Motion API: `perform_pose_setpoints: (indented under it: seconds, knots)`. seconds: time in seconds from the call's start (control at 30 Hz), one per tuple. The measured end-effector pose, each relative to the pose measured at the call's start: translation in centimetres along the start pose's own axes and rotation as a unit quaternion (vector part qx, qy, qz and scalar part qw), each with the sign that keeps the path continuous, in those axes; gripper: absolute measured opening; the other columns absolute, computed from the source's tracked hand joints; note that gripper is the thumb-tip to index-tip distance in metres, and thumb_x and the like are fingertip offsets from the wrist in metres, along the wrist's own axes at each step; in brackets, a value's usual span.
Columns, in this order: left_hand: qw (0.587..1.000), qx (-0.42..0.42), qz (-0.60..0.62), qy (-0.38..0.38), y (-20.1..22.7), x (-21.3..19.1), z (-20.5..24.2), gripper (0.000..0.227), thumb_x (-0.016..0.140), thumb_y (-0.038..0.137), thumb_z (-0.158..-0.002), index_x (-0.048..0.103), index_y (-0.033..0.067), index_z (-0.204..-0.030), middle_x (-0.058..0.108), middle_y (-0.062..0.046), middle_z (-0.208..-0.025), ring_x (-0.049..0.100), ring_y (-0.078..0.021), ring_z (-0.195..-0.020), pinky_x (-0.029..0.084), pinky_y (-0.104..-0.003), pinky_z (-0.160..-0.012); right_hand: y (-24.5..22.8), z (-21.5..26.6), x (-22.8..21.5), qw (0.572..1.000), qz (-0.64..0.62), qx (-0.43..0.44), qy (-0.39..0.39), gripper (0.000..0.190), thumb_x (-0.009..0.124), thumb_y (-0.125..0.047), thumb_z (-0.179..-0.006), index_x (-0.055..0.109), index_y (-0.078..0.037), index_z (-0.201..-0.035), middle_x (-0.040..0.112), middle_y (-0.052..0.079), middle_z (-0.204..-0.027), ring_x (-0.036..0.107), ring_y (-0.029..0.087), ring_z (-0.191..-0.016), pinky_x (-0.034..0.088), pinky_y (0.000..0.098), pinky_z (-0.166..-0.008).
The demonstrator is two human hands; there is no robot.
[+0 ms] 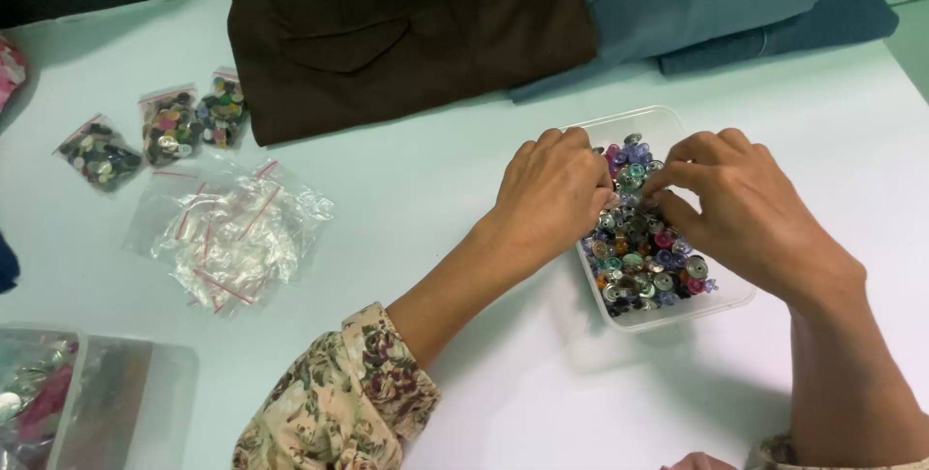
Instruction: Sort small buttons from a container and place them into plastic bags
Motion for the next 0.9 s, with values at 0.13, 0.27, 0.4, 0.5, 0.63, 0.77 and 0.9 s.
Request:
perform_pose_setpoints:
  seconds: [0.13, 0.27, 0.4, 0.5, 0.63, 0.77, 0.9]
  knots:
    - [0.999, -0.024, 0.030, -0.010, 0.0, -0.9, 0.9, 0.015, 0.077, 0.030, -0.088, 0.081, 0.0156, -0.086, 0.069, -0.007, -0.096, 0.064, -0.0303, -0.103, 0.049, -0.045, -0.092, 0.4, 0.2, 0.1, 0.997, 0.067, 0.023, 0.043, 0.025, 0.073, -0.021, -0.092, 0.079, -0.019, -0.117, 0.071, 0.012, -0.113, 0.060, 0.036, -0.104, 0.048, 0.0476, -0.088]
    - [0.998, -0.026, 0.051, 0.006, 0.1, -1.6, 1.6, 0.016, 0.074, 0.030, -0.089, 0.079, 0.0153, -0.087, 0.067, -0.005, -0.099, 0.062, -0.0288, -0.104, 0.048, -0.045, -0.091, 0.2, -0.8, 1.5, 0.985, 0.087, -0.038, 0.143, 0.021, 0.078, -0.020, -0.093, 0.080, -0.015, -0.114, 0.068, 0.010, -0.104, 0.056, 0.034, -0.092, 0.047, 0.0453, -0.081]
    - [0.995, -0.030, 0.083, 0.036, -0.2, -2.4, 2.5, 0.015, 0.073, 0.031, -0.089, 0.078, 0.0174, -0.089, 0.067, -0.002, -0.105, 0.062, -0.0262, -0.105, 0.048, -0.045, -0.091, 0.5, -1.9, 4.2, 0.971, 0.204, -0.041, 0.115, 0.026, 0.074, -0.024, -0.091, 0.077, -0.028, -0.116, 0.066, 0.003, -0.107, 0.056, 0.030, -0.097, 0.043, 0.0412, -0.080]
    - [0.993, -0.012, 0.089, 0.076, -0.8, -3.3, 3.4, 0.015, 0.074, 0.032, -0.088, 0.078, 0.0173, -0.087, 0.067, -0.002, -0.104, 0.062, -0.0267, -0.101, 0.050, -0.045, -0.087, 0.1, -1.8, 4.1, 0.972, 0.201, -0.049, 0.115, 0.024, 0.073, -0.025, -0.090, 0.078, -0.027, -0.114, 0.065, 0.003, -0.109, 0.056, 0.031, -0.100, 0.045, 0.0421, -0.084]
    - [0.991, -0.033, 0.116, 0.059, -1.6, -4.8, 4.9, 0.018, 0.068, 0.033, -0.090, 0.078, 0.0180, -0.090, 0.068, -0.003, -0.106, 0.062, -0.0261, -0.103, 0.048, -0.043, -0.088, -0.6, -1.9, 3.5, 0.976, 0.187, -0.048, 0.101, 0.025, 0.069, -0.016, -0.092, 0.080, -0.024, -0.113, 0.065, 0.005, -0.107, 0.057, 0.030, -0.100, 0.046, 0.0423, -0.082]
    - [0.988, -0.053, 0.145, 0.026, -2.1, -5.4, 6.2, 0.018, 0.068, 0.032, -0.091, 0.077, 0.0171, -0.091, 0.070, -0.003, -0.107, 0.064, -0.0269, -0.103, 0.049, -0.043, -0.084, -0.9, -1.7, 1.8, 0.998, 0.019, -0.032, 0.046, 0.020, 0.066, -0.022, -0.098, 0.079, -0.011, -0.110, 0.070, 0.010, -0.112, 0.059, 0.034, -0.101, 0.045, 0.0465, -0.086]
    - [0.985, -0.061, 0.159, -0.004, -1.8, -5.7, 6.7, 0.019, 0.067, 0.035, -0.092, 0.076, 0.0185, -0.090, 0.070, -0.003, -0.106, 0.063, -0.0248, -0.100, 0.048, -0.040, -0.083, -1.1, -0.7, 0.1, 0.968, -0.238, 0.059, -0.052, 0.030, 0.062, -0.028, -0.096, 0.081, -0.012, -0.111, 0.071, 0.004, -0.113, 0.067, 0.019, -0.106, 0.051, 0.0342, -0.092]
Point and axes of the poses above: each hand's wrist, its own z-axis away from the middle knuckle, its own x-axis out of the palm, y = z × x, the point moved 5 cm from there along -z, towards the middle knuckle
